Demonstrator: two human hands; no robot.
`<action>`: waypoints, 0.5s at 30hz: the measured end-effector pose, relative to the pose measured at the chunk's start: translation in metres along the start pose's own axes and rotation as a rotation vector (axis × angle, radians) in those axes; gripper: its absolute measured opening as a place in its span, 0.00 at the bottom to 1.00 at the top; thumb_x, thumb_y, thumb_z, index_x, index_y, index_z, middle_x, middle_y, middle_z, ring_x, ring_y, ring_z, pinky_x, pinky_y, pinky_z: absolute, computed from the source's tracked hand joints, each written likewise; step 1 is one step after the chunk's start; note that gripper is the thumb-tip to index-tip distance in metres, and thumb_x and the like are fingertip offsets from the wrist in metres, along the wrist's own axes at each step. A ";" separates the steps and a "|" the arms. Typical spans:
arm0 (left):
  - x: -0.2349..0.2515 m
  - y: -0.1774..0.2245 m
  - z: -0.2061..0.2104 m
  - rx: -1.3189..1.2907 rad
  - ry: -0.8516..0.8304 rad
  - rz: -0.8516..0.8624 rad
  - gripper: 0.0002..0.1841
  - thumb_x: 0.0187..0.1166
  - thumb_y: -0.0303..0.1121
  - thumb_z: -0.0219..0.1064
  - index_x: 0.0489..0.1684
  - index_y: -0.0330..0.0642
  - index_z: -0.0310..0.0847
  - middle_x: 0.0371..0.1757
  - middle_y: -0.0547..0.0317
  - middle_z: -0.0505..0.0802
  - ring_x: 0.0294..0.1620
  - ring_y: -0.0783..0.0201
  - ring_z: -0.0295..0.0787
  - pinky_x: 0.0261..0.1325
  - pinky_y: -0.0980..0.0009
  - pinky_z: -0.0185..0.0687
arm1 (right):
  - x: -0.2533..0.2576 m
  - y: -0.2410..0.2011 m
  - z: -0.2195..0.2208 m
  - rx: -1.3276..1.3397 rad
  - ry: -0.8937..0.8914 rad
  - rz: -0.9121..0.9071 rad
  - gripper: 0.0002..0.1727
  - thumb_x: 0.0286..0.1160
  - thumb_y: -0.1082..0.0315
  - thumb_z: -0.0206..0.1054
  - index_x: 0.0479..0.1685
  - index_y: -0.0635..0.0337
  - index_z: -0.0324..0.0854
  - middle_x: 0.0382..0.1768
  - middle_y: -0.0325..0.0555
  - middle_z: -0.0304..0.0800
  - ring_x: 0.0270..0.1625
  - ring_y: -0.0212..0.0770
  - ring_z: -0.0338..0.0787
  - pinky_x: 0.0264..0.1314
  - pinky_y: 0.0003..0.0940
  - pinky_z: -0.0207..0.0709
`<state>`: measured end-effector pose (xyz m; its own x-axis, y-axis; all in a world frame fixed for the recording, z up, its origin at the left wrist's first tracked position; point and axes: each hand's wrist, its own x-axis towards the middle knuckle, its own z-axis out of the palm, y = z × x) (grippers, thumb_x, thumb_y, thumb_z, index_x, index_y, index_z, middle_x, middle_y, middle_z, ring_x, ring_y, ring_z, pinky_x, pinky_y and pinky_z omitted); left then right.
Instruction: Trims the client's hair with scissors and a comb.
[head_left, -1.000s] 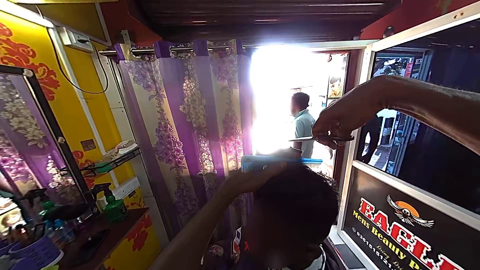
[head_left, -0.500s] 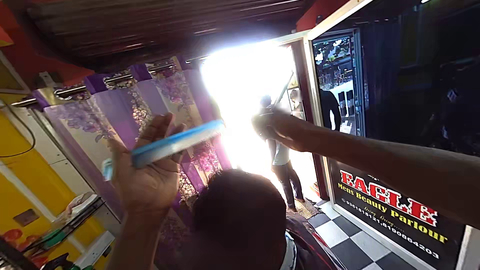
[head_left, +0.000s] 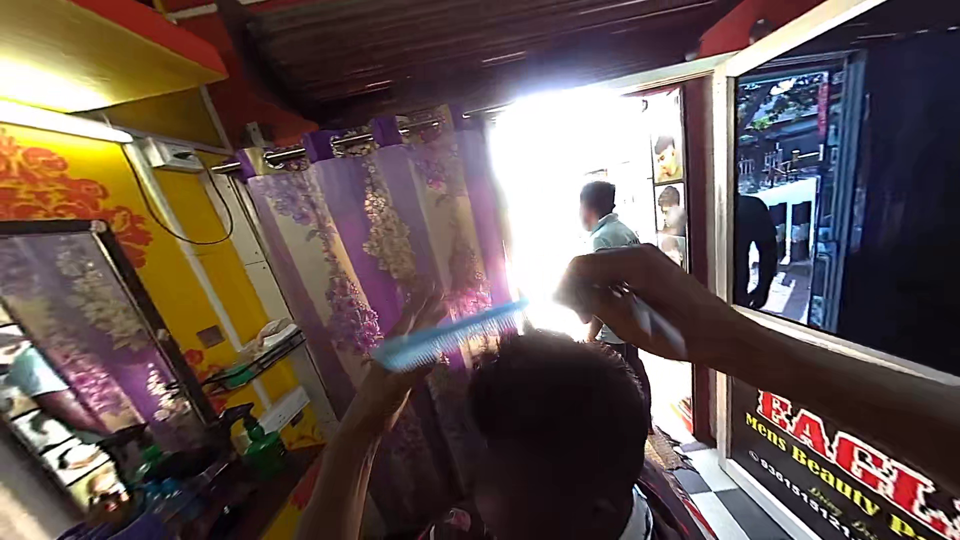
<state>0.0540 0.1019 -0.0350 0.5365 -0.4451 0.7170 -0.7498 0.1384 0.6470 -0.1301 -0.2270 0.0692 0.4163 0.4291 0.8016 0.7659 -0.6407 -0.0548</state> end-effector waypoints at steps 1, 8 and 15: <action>-0.019 -0.032 -0.015 0.032 0.062 -0.121 0.39 0.77 0.51 0.71 0.89 0.55 0.62 0.86 0.62 0.74 0.82 0.58 0.74 0.78 0.56 0.76 | -0.006 -0.007 0.000 -0.159 0.000 -0.136 0.11 0.80 0.57 0.61 0.36 0.44 0.89 0.26 0.26 0.84 0.32 0.27 0.83 0.39 0.32 0.75; -0.102 -0.093 0.011 -0.662 -0.181 -0.435 0.28 0.83 0.60 0.60 0.66 0.45 0.81 0.72 0.43 0.87 0.75 0.44 0.82 0.79 0.46 0.74 | -0.014 -0.026 0.021 -0.757 -0.136 -0.418 0.07 0.78 0.65 0.63 0.34 0.45 0.86 0.22 0.31 0.79 0.32 0.39 0.78 0.38 0.37 0.67; -0.023 -0.047 0.033 -0.661 -0.626 -0.099 0.38 0.70 0.53 0.77 0.81 0.50 0.75 0.80 0.54 0.80 0.80 0.54 0.74 0.83 0.54 0.68 | -0.025 0.023 0.013 -0.785 -0.159 -0.015 0.06 0.67 0.61 0.75 0.25 0.40 0.85 0.19 0.27 0.81 0.28 0.36 0.81 0.39 0.39 0.68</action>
<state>0.0639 0.0763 -0.0907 0.1341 -0.8535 0.5036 -0.2342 0.4665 0.8530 -0.1167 -0.2442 0.0399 0.5191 0.4886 0.7013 0.2275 -0.8699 0.4376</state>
